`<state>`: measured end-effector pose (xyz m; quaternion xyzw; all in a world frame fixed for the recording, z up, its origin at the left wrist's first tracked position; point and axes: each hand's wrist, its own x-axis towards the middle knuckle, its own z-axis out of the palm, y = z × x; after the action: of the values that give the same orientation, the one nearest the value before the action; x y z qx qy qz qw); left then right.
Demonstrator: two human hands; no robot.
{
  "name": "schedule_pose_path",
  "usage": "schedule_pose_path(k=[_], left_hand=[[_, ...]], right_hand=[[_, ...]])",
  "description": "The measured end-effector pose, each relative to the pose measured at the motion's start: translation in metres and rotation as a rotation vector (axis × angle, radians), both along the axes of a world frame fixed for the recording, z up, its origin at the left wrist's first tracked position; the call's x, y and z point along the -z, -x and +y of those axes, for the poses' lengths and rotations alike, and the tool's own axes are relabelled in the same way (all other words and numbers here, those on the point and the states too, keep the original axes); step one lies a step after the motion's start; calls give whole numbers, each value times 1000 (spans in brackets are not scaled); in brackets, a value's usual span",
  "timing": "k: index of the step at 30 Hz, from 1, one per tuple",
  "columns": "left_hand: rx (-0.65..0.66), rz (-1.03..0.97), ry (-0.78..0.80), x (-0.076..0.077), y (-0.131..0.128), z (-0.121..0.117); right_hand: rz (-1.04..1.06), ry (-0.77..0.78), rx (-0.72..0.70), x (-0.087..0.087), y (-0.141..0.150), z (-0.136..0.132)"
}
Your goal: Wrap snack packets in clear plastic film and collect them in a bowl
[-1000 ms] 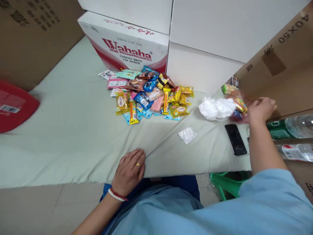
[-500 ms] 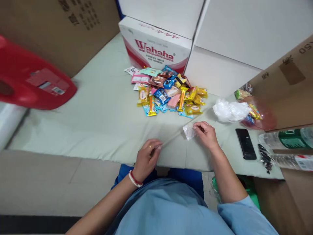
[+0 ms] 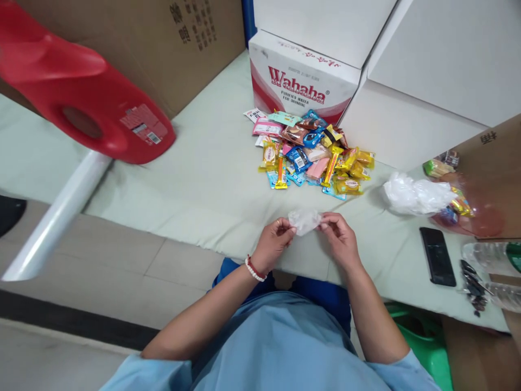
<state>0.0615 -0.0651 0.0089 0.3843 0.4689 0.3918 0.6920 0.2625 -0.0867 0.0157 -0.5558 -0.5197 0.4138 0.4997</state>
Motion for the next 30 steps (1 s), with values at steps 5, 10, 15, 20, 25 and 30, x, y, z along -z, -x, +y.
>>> schedule_pose_path(k=[5,10,15,20,25,30], left_hand=[[22,249,-415,1,0,-7],[-47,177,-291,1,3,-8],[-30,34,-58,1,3,0],[-101,114,-48,-1,-4,3],[-53,267,-381,-11,-7,-4],[-82,80,-148,-11,-7,1]], right_hand=[[317,330,68,-1,6,-2],[245,321,23,-6,4,4],[232,267,9,-6,5,-4],[193,244,23,-9,3,-12],[186,274,70,-12,2,-16],[203,285,66,-13,2,-15]])
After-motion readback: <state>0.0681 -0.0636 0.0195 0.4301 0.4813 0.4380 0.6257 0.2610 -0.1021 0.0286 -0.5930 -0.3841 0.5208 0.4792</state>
